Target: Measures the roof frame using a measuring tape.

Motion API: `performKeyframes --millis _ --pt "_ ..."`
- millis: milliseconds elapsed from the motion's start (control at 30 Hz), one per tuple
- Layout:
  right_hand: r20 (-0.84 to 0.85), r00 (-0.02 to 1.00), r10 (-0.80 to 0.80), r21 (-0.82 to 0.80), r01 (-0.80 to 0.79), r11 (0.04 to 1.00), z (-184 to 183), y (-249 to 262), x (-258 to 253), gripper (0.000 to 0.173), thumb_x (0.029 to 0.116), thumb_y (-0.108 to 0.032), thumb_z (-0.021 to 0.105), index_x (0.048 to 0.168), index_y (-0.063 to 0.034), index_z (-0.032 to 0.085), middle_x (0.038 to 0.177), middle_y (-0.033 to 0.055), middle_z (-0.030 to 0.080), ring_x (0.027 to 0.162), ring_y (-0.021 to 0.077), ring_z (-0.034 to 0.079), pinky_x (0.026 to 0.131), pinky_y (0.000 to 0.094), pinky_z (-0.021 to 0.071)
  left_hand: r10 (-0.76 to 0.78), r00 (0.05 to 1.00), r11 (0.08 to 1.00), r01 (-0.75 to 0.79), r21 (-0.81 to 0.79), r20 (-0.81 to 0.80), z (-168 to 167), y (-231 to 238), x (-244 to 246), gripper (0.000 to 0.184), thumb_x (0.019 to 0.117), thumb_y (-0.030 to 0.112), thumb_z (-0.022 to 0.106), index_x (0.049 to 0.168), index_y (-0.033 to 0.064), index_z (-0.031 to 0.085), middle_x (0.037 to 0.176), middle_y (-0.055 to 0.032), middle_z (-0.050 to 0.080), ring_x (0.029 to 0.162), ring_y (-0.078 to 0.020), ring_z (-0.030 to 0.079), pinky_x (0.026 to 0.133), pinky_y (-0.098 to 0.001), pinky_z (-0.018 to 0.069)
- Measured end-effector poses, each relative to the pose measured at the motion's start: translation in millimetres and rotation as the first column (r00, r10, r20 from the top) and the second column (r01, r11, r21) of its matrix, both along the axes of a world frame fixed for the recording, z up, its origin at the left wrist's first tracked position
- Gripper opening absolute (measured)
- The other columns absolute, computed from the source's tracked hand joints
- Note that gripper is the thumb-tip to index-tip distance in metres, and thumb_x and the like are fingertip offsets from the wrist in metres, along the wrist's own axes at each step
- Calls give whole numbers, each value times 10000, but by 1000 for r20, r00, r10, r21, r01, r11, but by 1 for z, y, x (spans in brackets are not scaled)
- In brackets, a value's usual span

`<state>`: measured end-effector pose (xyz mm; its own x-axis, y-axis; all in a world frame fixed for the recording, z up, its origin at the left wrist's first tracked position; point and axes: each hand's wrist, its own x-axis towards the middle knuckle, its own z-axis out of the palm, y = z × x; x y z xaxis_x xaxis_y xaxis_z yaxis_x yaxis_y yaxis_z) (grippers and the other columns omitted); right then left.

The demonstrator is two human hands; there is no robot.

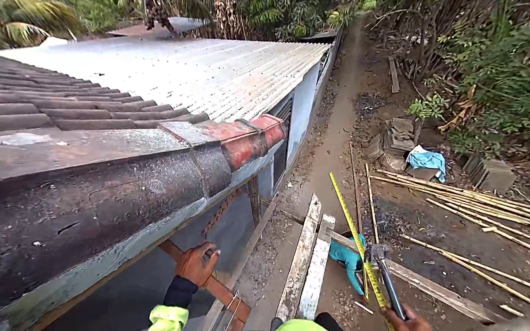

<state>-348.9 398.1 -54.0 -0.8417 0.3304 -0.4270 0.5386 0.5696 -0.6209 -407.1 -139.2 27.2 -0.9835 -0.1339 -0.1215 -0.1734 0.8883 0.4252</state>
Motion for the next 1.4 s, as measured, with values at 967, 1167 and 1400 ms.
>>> performKeyframes --millis 967,1167,1400 --pt "-648 749 -135 -544 -331 771 153 -78 -535 156 975 -101 674 1103 -116 586 941 -16 738 762 86 718 699 262 615 314 949 939 -310 -147 7 1 26 -9 549 897 509 565 1082 37 776 848 -126 765 728 -326 736 706 -615 560" --pt "-563 821 -94 -600 -327 730 161 -106 -511 135 975 -61 680 1079 -97 601 908 -14 753 682 79 707 638 243 602 411 911 898 -411 156 30 14 20 -12 485 869 367 663 1149 -24 729 949 -165 764 827 -279 744 800 -501 588" --pt "-559 829 14 -631 -435 642 136 -122 -512 110 916 56 653 1004 8 608 844 52 755 686 118 721 637 269 621 150 981 965 -172 195 122 130 152 -78 454 943 302 732 1288 10 686 1179 -192 730 1102 -369 705 990 -582 540"
